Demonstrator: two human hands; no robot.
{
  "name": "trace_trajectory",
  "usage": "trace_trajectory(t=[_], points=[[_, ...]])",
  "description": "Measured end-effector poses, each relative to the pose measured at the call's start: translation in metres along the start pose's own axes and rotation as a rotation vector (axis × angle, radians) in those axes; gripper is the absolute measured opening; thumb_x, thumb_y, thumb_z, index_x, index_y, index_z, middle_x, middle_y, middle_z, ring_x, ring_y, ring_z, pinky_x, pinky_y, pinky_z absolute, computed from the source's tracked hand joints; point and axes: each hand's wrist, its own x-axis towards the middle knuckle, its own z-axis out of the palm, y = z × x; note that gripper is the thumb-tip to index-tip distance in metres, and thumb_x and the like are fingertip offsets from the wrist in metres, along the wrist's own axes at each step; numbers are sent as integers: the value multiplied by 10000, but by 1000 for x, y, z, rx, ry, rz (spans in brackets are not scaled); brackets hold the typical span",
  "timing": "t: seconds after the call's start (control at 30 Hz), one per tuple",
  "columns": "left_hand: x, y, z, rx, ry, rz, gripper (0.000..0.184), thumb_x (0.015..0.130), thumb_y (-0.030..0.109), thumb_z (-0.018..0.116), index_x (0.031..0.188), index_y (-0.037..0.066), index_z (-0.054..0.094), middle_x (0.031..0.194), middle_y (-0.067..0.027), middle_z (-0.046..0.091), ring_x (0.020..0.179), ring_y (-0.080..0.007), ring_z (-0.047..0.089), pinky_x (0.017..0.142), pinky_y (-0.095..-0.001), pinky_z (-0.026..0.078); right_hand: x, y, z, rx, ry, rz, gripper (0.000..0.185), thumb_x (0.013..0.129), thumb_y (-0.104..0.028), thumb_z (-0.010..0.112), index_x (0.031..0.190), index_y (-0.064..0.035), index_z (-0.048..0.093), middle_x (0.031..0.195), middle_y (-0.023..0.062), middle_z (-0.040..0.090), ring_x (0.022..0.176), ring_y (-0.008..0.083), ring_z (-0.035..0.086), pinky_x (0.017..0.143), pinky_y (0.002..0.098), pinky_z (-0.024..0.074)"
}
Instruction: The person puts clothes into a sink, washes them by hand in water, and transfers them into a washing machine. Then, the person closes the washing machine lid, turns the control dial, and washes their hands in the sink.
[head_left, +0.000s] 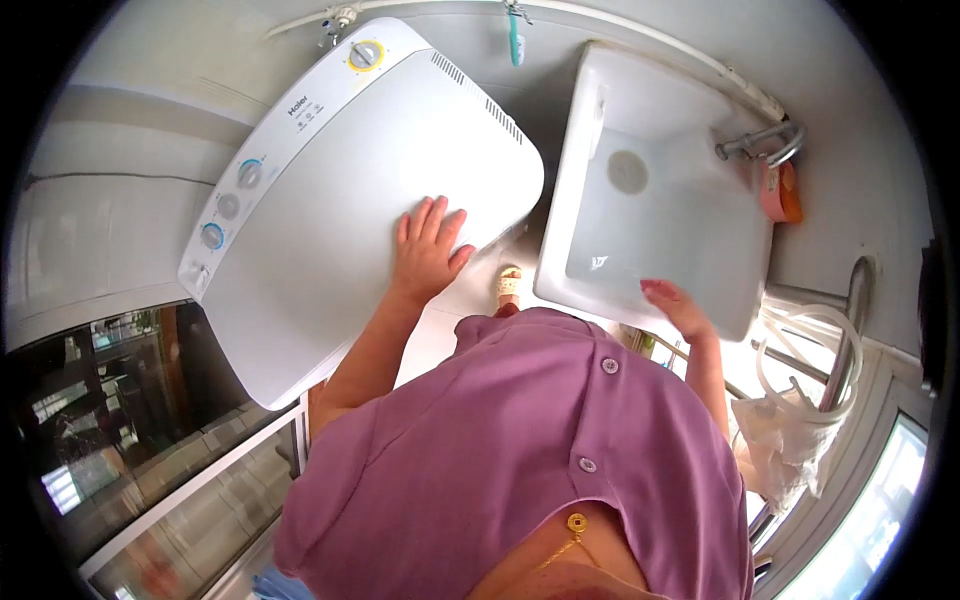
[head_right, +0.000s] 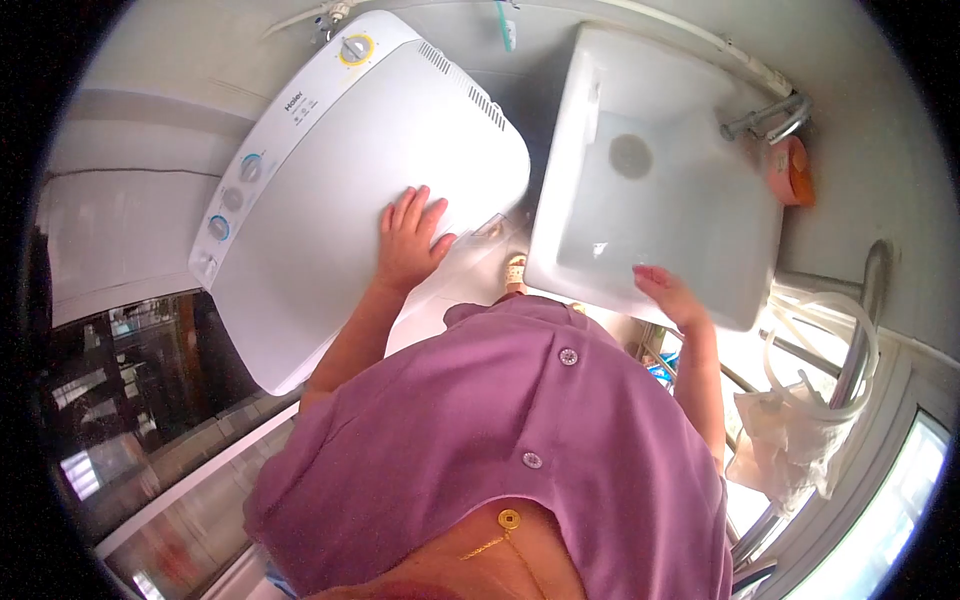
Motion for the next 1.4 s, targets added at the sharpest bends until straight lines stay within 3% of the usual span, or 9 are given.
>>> trace_trajectory(t=[0.07, 0.17, 0.3, 0.37, 0.53, 0.93, 1.13, 1.2, 1.4], points=[[2, 2, -2, -4, -16, -6, 506, 801, 396, 632, 1231, 141, 553, 1342, -132, 463, 1257, -315, 401, 1000, -535, 293, -22, -63, -5, 283, 6, 46, 399, 884, -317, 587, 1217, -97, 591, 1257, 146, 573, 1206, 327, 502, 1020, 392, 380], [2, 2, -2, 4, 11, -1, 501, 799, 398, 625, 1225, 144, 555, 1338, -130, 469, 1260, -311, 401, 994, -534, 302, -19, -105, -16, -829, 228, -86, 400, 892, -273, 585, 1223, -49, 577, 1272, 153, 564, 1209, 319, 508, 1008, 385, 396], [1, 0, -4, -30, 7, 0, 527, 775, 386, 662, 1225, 137, 547, 1347, -139, 450, 1258, -327, 393, 995, -536, 304, -127, -242, 27, -501, 407, -903, 333, 919, -143, 485, 1229, -70, 580, 1285, 174, 545, 1191, 309, 528, 999, 414, 418], [0, 1, -5, -29, 21, -17, 531, 772, 383, 666, 1226, 136, 544, 1345, -139, 449, 1260, -327, 390, 993, -539, 305, -181, -228, 44, -387, 344, -801, 352, 953, -78, 404, 1280, 9, 504, 1369, 202, 460, 1306, 312, 414, 1075, 377, 344], [1, 2, -3, -25, -9, -24, 532, 778, 379, 657, 1238, 141, 534, 1355, -133, 440, 1266, -318, 381, 993, -536, 305, -159, -281, 80, 11, -425, -1449, 416, 957, -206, 394, 1261, 60, 491, 1287, 232, 502, 1203, 321, 482, 979, 363, 407], [86, -57, -8, -214, 345, -104, 345, 852, 139, 607, 1180, 52, 551, 1182, -180, 542, 1071, -350, 517, 905, -410, 426, -147, -353, 145, 1242, -966, -1232, 748, 964, -515, 370, 1214, 184, 461, 1089, 303, 602, 955, 341, 646, 748, 330, 558], [203, -180, 0, -298, 425, -456, 226, 843, 130, 617, 1039, 24, 571, 1031, -169, 580, 940, -315, 557, 821, -417, 464, -122, -325, 89, 540, -671, -1462, 659, 975, -476, 376, 1214, 125, 502, 1123, 260, 608, 932, 313, 651, 817, 347, 540], [226, -211, 9, -166, 412, -430, 316, 814, 218, 658, 1053, 32, 566, 1033, -161, 578, 956, -308, 571, 825, -418, 476, -113, -312, 57, 163, -604, -1508, 356, 878, -191, 610, 1179, -4, 583, 1140, 171, 629, 1032, 317, 631, 847, 419, 536], [259, -214, 4, -93, 144, -812, 464, 738, 315, 705, 1112, 86, 551, 1125, -114, 549, 1084, -297, 545, 874, -423, 477, -105, -237, 12, 24, -53, -969, 443, 793, -225, 704, 1125, 45, 589, 972, 203, 659, 896, 319, 663, 773, 361, 535]])
